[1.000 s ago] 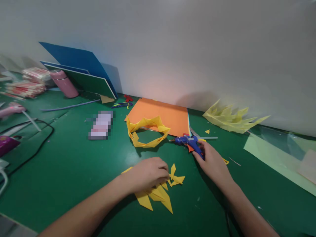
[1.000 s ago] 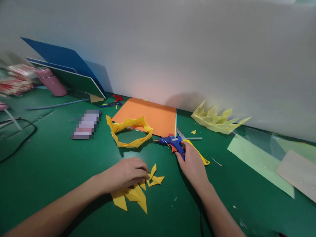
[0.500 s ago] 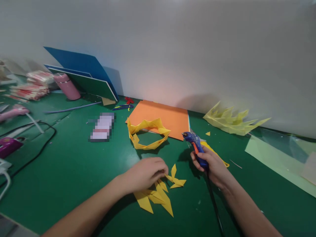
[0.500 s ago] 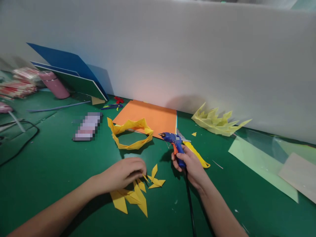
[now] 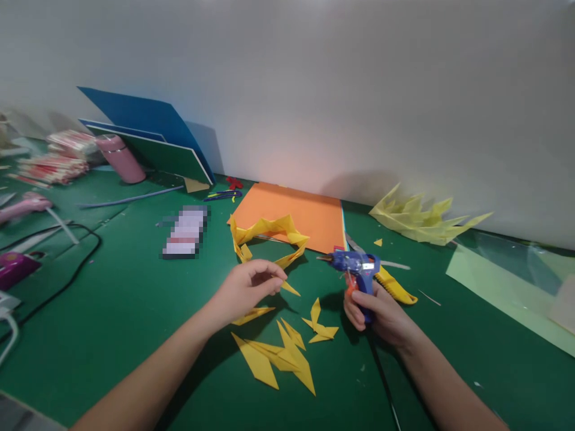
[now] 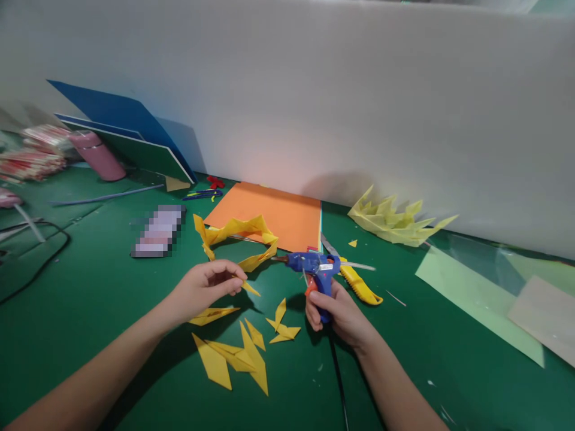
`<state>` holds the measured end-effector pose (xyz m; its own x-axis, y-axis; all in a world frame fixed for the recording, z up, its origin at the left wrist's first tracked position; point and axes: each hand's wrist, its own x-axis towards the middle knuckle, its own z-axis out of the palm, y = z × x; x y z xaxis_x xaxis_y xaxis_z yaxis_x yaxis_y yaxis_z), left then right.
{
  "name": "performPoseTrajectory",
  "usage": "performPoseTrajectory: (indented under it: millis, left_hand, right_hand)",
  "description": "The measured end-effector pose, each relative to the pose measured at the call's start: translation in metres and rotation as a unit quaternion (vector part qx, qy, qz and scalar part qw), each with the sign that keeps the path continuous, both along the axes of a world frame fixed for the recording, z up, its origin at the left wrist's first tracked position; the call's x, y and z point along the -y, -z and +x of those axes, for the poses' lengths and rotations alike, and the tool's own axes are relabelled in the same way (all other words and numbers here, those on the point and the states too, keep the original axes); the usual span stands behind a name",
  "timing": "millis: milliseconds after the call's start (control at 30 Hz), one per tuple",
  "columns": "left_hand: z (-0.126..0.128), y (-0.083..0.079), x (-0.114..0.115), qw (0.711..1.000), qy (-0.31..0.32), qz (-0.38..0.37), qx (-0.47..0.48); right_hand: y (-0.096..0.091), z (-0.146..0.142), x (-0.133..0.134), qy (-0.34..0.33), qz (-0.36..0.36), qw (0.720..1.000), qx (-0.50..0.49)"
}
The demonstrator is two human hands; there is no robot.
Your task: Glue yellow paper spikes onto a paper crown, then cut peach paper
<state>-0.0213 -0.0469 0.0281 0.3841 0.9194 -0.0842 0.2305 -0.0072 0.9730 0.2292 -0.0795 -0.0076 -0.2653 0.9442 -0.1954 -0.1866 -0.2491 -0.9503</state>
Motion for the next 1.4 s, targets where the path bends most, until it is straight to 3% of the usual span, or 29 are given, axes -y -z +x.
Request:
performPoseTrajectory:
  millis: [233,500,833,1400]
  left_hand:
    - [-0.0052,-0.0021,-0.0045,0.996,-0.028,0.067,-0.061]
    - [-0.003,0.0008,-0.0041,0.996,-0.058,0.047,-0.053]
    - [-0.003,0.0021,-0.003,0.994,-0.044,0.065,-0.075]
    - [-0.0034,0.0,-0.004,0.996,-0.06,0.018,-0.059]
  right_hand:
    - [0.0068,-0.0029,-0.0004,-0.006,0.027,0.993,0.113]
    - [0.001,-0.0061,0.0016,-0.088,0.059,0.971,0.214]
    - [0.0013,-0.0091,0.0041,-0.071,0.054,0.967,0.241]
    - [0.0055,-0.0077,0.0033,-0.065,0.062,0.961,0.26]
